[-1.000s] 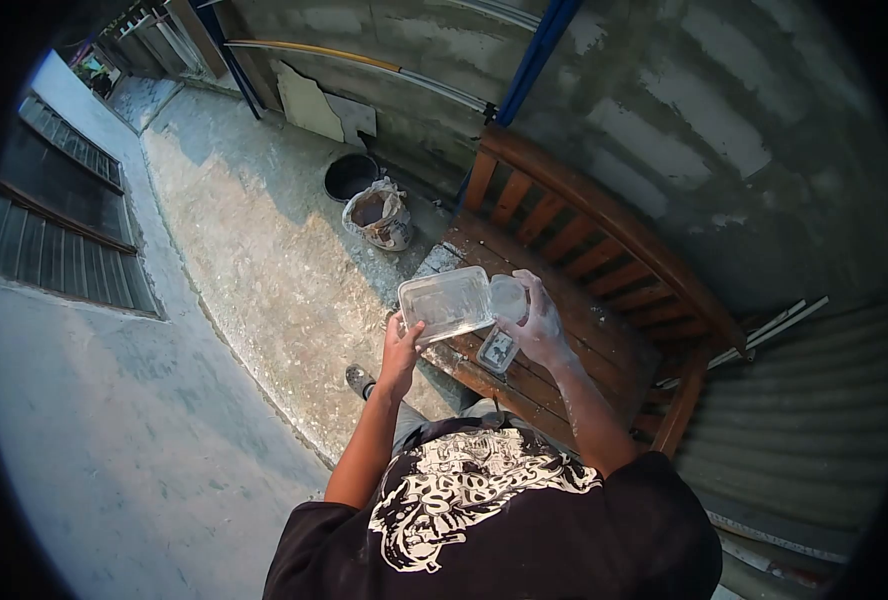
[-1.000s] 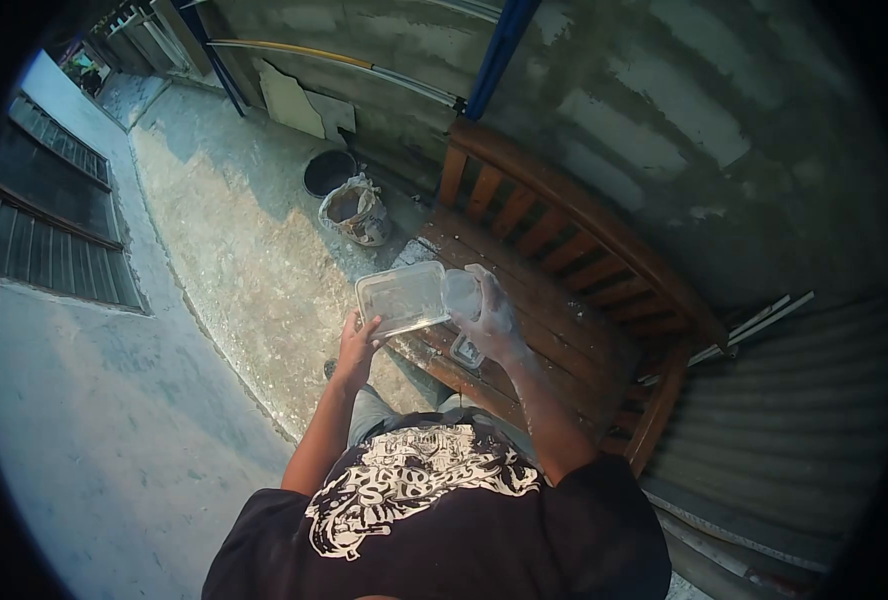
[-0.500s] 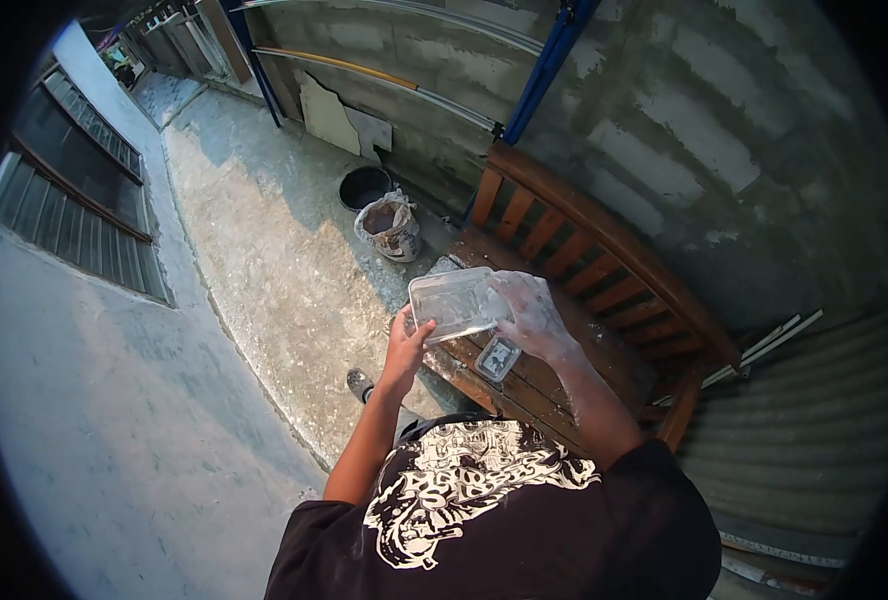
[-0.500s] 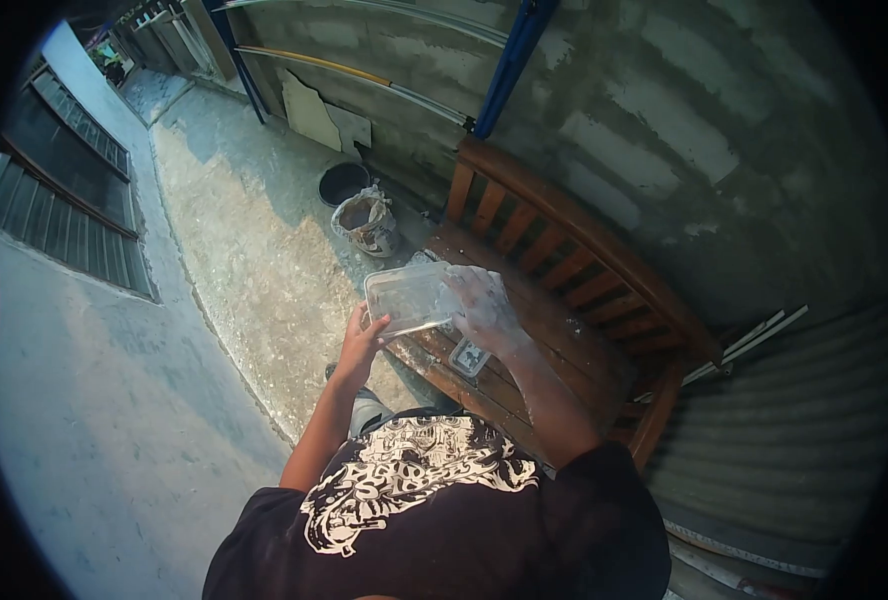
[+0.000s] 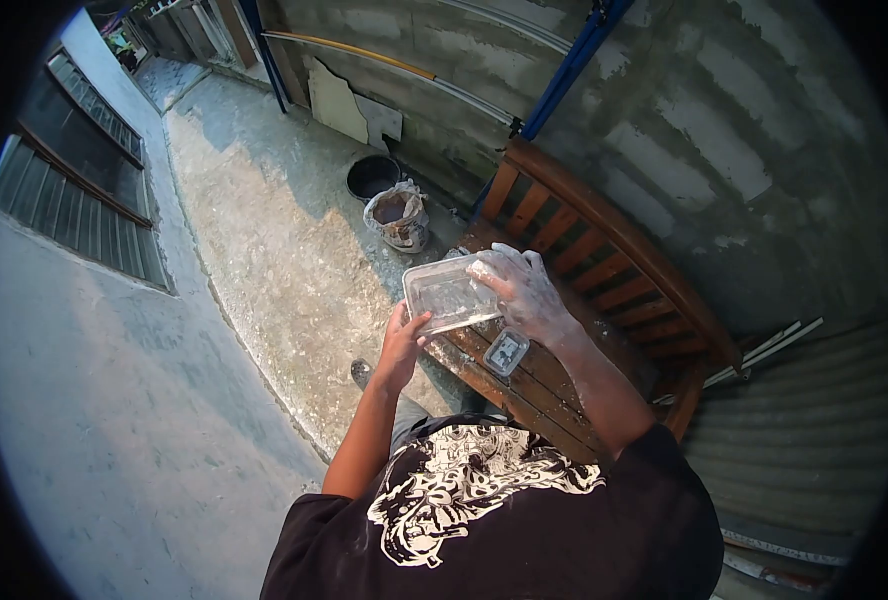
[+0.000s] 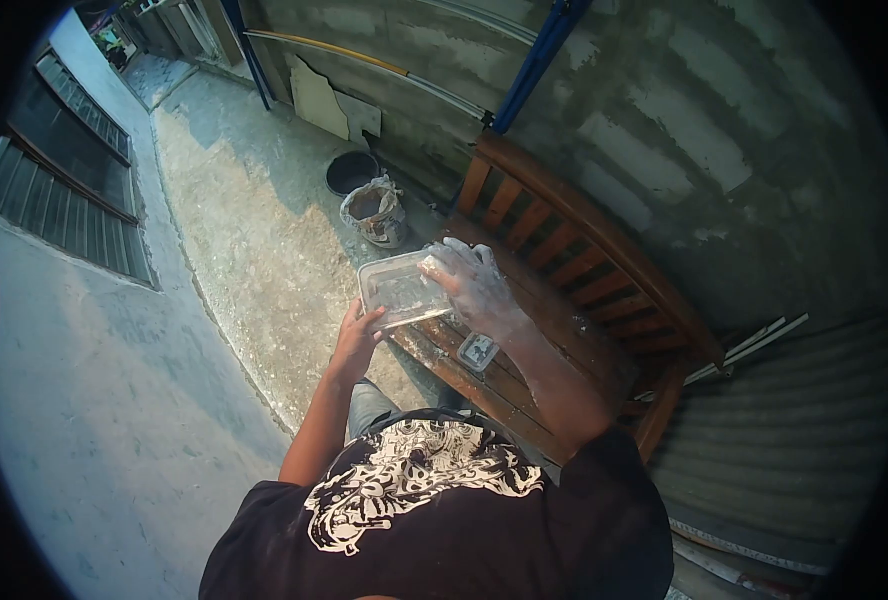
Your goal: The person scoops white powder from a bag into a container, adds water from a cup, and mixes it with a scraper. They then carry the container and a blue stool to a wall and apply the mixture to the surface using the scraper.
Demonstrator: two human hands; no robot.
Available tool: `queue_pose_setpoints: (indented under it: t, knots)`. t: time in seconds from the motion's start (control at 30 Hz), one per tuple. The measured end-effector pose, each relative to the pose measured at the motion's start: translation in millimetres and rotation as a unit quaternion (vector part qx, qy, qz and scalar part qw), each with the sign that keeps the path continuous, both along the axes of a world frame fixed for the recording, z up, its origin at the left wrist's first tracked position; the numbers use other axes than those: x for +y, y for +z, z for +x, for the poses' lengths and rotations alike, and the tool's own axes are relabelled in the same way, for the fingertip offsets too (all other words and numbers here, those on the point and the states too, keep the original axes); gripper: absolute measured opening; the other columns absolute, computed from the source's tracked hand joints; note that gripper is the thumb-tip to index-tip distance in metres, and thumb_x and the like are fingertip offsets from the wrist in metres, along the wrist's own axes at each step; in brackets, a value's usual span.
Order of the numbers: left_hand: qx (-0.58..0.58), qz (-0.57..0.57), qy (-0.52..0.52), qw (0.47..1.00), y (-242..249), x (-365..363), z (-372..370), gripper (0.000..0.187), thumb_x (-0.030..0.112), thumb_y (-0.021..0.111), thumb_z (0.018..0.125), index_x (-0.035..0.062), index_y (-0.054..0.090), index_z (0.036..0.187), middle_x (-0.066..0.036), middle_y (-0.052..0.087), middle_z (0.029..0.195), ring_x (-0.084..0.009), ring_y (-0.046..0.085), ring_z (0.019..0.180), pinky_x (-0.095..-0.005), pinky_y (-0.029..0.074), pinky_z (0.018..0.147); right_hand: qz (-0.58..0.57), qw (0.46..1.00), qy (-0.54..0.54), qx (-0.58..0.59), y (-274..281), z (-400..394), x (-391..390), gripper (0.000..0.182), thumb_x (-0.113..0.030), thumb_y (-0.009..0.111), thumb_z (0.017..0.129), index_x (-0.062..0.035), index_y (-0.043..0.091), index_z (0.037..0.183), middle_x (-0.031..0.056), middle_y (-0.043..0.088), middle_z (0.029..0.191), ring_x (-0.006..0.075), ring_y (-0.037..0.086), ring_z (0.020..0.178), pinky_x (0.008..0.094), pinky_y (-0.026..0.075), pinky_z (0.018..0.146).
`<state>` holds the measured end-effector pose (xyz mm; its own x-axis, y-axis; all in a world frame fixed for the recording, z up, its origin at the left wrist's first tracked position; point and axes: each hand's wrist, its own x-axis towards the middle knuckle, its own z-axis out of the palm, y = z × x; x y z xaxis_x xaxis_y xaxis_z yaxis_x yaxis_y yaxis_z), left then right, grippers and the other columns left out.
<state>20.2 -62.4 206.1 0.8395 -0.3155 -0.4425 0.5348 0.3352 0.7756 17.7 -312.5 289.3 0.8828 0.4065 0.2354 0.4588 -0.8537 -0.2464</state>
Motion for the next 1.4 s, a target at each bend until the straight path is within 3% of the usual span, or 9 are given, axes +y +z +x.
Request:
queue_pose_setpoints:
  t: [0.3, 0.37, 0.63, 0.77, 0.9, 1.03, 1.13, 1.3, 1.4]
  knots:
    - [0.024, -0.079, 0.034, 0.996, -9.7, 44.9, 36.2, 0.055, 0.013, 0.060, 0.095, 0.0080, 0.037, 0.146, -0.014, 0.055, 0.136, -0.0275, 0.055, 0.127, -0.0424, 0.045, 0.106, -0.036, 0.998, 0.021, -0.036, 26.1, 43.4, 56.6, 0.051, -0.004, 0.063, 0.083, -0.0187, 0.063, 0.132, 0.0082, 0.050, 0.146, 0.0264, 0.041, 0.140, 0.0444, 0.035, 0.107]
    - [0.028, -0.100, 0.049, 0.993, -11.1, 55.2, 45.5, 0.050, 0.010, 0.058, 0.096, 0.0079, 0.040, 0.142, -0.012, 0.056, 0.133, -0.0238, 0.059, 0.120, -0.0410, 0.049, 0.102, -0.037, 0.998, 0.019, -0.038, 32.5, 56.4, 77.6, 0.052, -0.004, 0.063, 0.082, -0.0193, 0.063, 0.132, 0.0081, 0.049, 0.147, 0.0263, 0.041, 0.141, 0.0445, 0.035, 0.107]
    - [0.029, -0.136, 0.084, 0.987, -13.6, 159.1, 111.4, 0.049, 0.008, 0.056, 0.097, 0.0068, 0.038, 0.142, -0.014, 0.056, 0.134, -0.0256, 0.060, 0.119, -0.0407, 0.051, 0.101, -0.010, 1.000, -0.013, -0.008, 50.3, 138.0, 184.5, 0.070, 0.005, 0.070, 0.068, -0.0181, 0.062, 0.133, 0.0084, 0.049, 0.145, 0.0296, 0.040, 0.141, 0.0452, 0.034, 0.112]
    - [0.018, -0.095, 0.121, 0.988, 3.6, 218.4, 149.3, 0.049, 0.006, 0.055, 0.097, 0.0067, 0.038, 0.142, -0.015, 0.056, 0.133, -0.0268, 0.060, 0.120, -0.0417, 0.050, 0.102, 0.017, 0.999, 0.048, 0.020, 53.9, 178.2, 243.5, 0.070, 0.005, 0.071, 0.068, -0.0173, 0.062, 0.134, 0.0092, 0.051, 0.143, 0.0311, 0.044, 0.138, 0.0447, 0.033, 0.114]
    - [0.020, -0.097, 0.123, 0.987, 18.0, 266.2, 176.1, 0.050, 0.007, 0.056, 0.096, 0.0053, 0.037, 0.143, -0.017, 0.054, 0.136, -0.0287, 0.058, 0.123, -0.0427, 0.049, 0.104, 0.117, 0.993, 0.005, -0.001, 57.4, 209.3, 291.1, 0.067, -0.002, 0.076, 0.072, -0.0145, 0.059, 0.136, 0.0116, 0.054, 0.140, 0.0321, 0.047, 0.133, 0.0440, 0.035, 0.113]
    - [0.013, -0.097, 0.176, 0.980, 13.4, 304.3, 194.7, 0.049, 0.007, 0.054, 0.097, 0.0054, 0.037, 0.143, -0.017, 0.055, 0.136, -0.0276, 0.058, 0.123, -0.0429, 0.048, 0.105, 0.186, 0.980, -0.008, 0.074, 51.2, 227.8, 326.5, 0.069, -0.010, 0.079, 0.074, -0.0122, 0.056, 0.139, 0.0126, 0.057, 0.135, 0.0322, 0.052, 0.129, 0.0433, 0.038, 0.112]
    - [0.011, -0.096, 0.200, 0.975, 12.8, 316.5, 201.4, 0.050, 0.009, 0.054, 0.097, 0.0049, 0.036, 0.144, -0.016, 0.052, 0.138, -0.0284, 0.055, 0.126, -0.0446, 0.045, 0.108, 0.307, 0.946, -0.032, 0.103, 39.9, 252.7, 342.8, 0.071, -0.014, 0.079, 0.079, -0.0084, 0.050, 0.142, 0.0166, 0.062, 0.130, 0.0269, 0.062, 0.118, 0.0392, 0.048, 0.102]
    - [0.021, -0.080, 0.214, 0.973, -6.0, 334.3, 226.5, 0.052, 0.008, 0.052, 0.096, 0.0050, 0.034, 0.145, -0.016, 0.049, 0.142, -0.0296, 0.052, 0.130, -0.0473, 0.042, 0.110, 0.433, 0.886, -0.064, 0.154, 5.2, 306.1, 353.8, 0.078, -0.013, 0.079, 0.081, -0.0065, 0.038, 0.147, 0.0168, 0.061, 0.129, 0.0225, 0.061, 0.117, 0.0356, 0.049, 0.099]
    - [0.027, -0.059, 0.208, 0.976, -27.1, 347.0, 258.5, 0.055, 0.007, 0.057, 0.095, 0.0048, 0.034, 0.145, -0.016, 0.051, 0.139, -0.0287, 0.054, 0.128, -0.0458, 0.044, 0.109, 0.574, 0.783, -0.176, 0.162, -49.8, 352.8, 355.3, 0.068, -0.014, 0.076, 0.087, -0.0055, 0.038, 0.143, 0.0172, 0.059, 0.128, 0.0233, 0.060, 0.117, 0.0363, 0.049, 0.099]
